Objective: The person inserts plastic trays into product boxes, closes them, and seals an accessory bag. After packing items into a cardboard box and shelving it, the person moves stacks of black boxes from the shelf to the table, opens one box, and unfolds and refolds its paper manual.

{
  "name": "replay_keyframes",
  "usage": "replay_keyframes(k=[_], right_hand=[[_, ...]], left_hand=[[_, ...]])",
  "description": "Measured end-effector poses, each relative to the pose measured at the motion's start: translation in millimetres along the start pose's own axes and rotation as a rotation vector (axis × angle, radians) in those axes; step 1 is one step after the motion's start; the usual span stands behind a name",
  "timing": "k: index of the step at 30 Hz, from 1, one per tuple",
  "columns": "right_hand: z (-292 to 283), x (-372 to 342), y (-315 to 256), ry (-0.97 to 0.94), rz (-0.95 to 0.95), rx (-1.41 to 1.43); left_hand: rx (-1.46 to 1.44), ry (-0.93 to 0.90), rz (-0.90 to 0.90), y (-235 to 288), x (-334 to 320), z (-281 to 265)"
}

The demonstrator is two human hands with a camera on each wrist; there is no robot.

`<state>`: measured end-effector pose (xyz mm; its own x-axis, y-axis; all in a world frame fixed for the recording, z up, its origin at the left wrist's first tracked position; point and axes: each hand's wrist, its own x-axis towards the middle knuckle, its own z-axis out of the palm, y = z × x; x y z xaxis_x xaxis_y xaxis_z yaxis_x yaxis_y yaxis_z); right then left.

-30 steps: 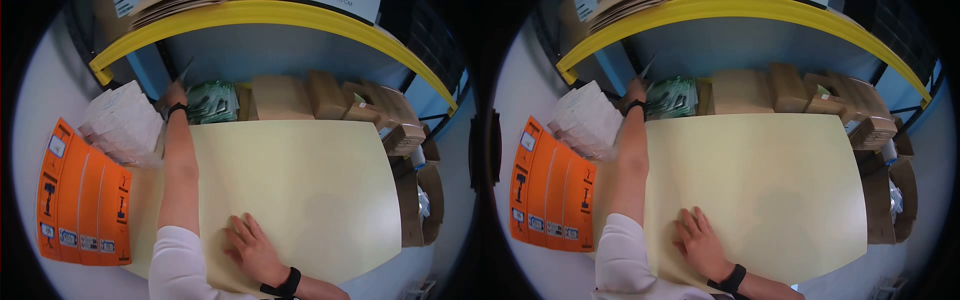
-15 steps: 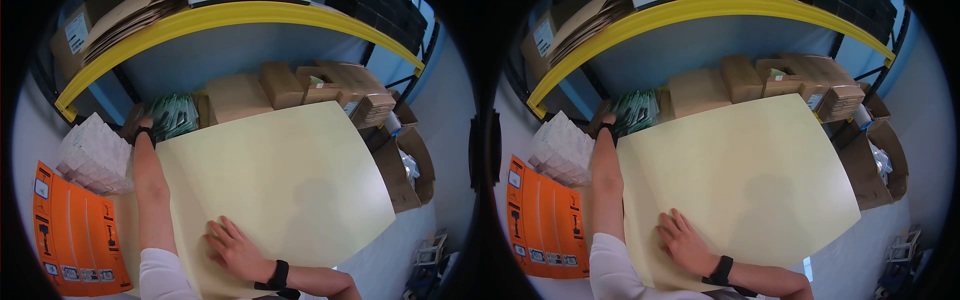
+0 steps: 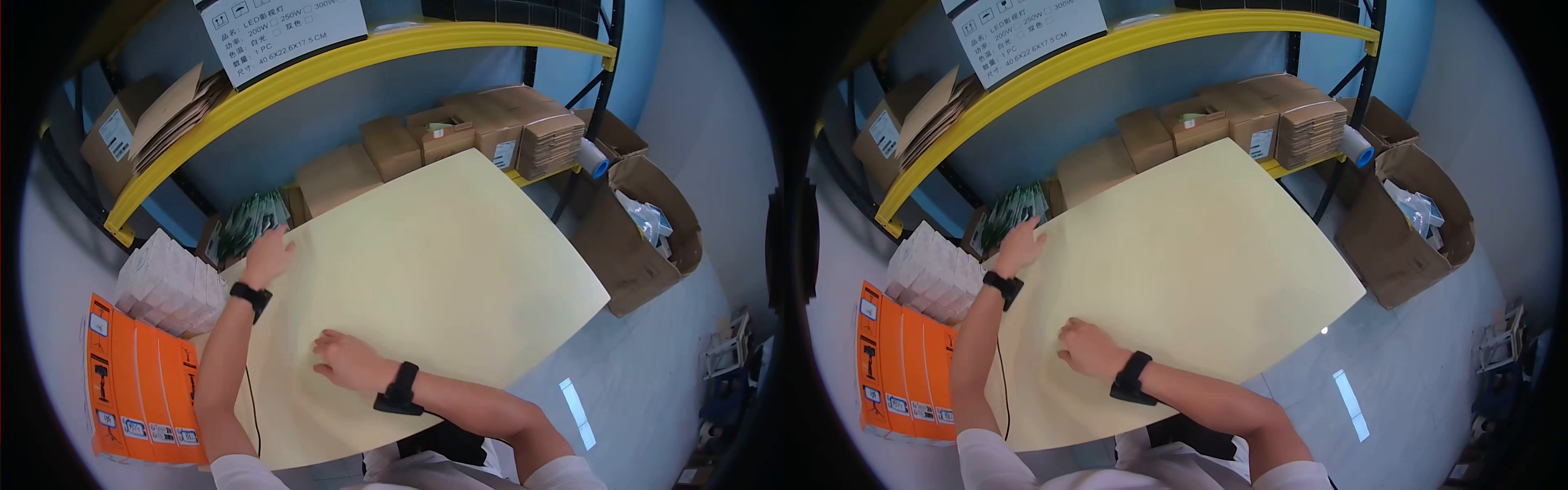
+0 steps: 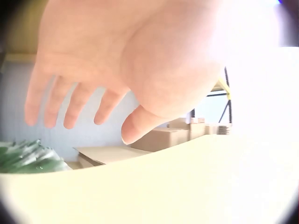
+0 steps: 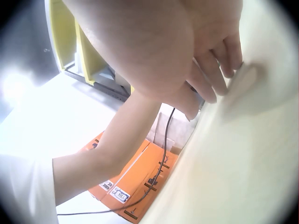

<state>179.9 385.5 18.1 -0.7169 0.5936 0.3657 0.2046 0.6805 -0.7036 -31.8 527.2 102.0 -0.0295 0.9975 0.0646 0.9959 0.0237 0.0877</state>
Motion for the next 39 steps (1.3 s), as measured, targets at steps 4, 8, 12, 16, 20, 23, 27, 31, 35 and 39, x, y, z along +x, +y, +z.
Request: replay_keyframes(k=[4,8,12,16,20,23,27,31,35,39], right_hand=[[-14,4,-4,-0.009,0.134,0.083],[-7,7,5,0.033,0.101,0.06],[-7,6,3,0.03,0.1,0.044],[-26,7,-5,-0.013,0.163,0.053],[-41,6,-7,-0.126,0.236,-0.001],[-43,8,-7,-0.127,0.262,-0.013],[-43,6,-11,-0.156,0.263,-0.038],[-42,7,-10,-0.133,0.233,-0.079],[-58,21,18,0.014,0.288,-0.064],[-130,52,61,0.075,0.387,-0.34]], left_hand=[[0.053,-0.032,0.078,4,-67,22],[0.088,-0.071,0.057,-16,-106,22],[0.116,-0.1,0.053,-42,-113,19],[-0.016,-0.088,-0.099,-52,-102,37],[0.027,-0.17,-0.215,-17,-108,32],[0.048,-0.178,-0.251,-14,-107,30],[0.037,-0.155,-0.257,-17,-108,35],[0.058,-0.117,-0.235,-25,-109,41],[0.053,-0.082,-0.238,-28,-110,46],[0.04,-0.069,-0.239,-26,-110,42]])
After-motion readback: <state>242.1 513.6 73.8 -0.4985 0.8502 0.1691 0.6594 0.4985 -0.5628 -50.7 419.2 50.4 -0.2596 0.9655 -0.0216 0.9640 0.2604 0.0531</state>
